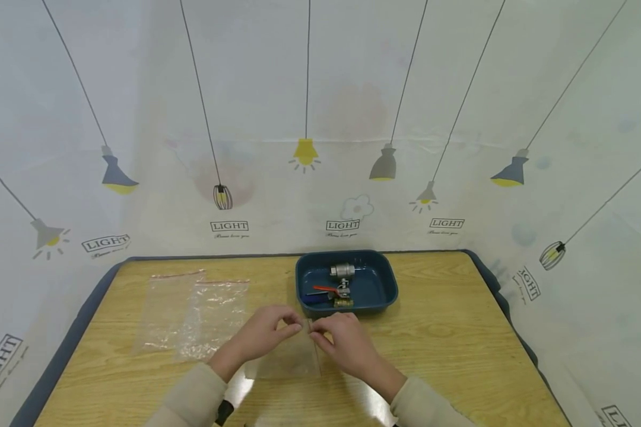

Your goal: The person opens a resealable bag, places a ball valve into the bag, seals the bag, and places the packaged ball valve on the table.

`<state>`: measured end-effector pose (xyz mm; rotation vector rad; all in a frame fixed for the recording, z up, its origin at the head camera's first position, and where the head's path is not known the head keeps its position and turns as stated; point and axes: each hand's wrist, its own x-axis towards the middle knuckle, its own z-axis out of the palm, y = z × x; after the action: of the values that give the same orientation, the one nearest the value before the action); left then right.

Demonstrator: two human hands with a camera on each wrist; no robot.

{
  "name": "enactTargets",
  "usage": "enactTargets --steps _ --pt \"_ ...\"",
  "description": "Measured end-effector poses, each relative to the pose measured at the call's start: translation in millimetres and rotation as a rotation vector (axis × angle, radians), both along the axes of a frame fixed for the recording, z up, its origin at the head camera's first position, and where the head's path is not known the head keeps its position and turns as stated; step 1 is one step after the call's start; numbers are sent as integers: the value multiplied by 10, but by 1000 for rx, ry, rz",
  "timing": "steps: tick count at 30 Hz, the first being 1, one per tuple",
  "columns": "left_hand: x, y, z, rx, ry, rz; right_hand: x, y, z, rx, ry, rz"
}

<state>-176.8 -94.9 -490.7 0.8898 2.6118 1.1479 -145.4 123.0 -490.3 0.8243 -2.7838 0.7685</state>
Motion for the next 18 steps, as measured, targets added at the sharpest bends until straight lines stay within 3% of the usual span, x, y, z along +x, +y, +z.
enactTargets --steps 9,18 --pt "17 53 -24 27 12 19 -1 17 -49 -102 -109 1" --pt "22 86 -50 65 12 37 -5 27 -78 -129 -112 -14"
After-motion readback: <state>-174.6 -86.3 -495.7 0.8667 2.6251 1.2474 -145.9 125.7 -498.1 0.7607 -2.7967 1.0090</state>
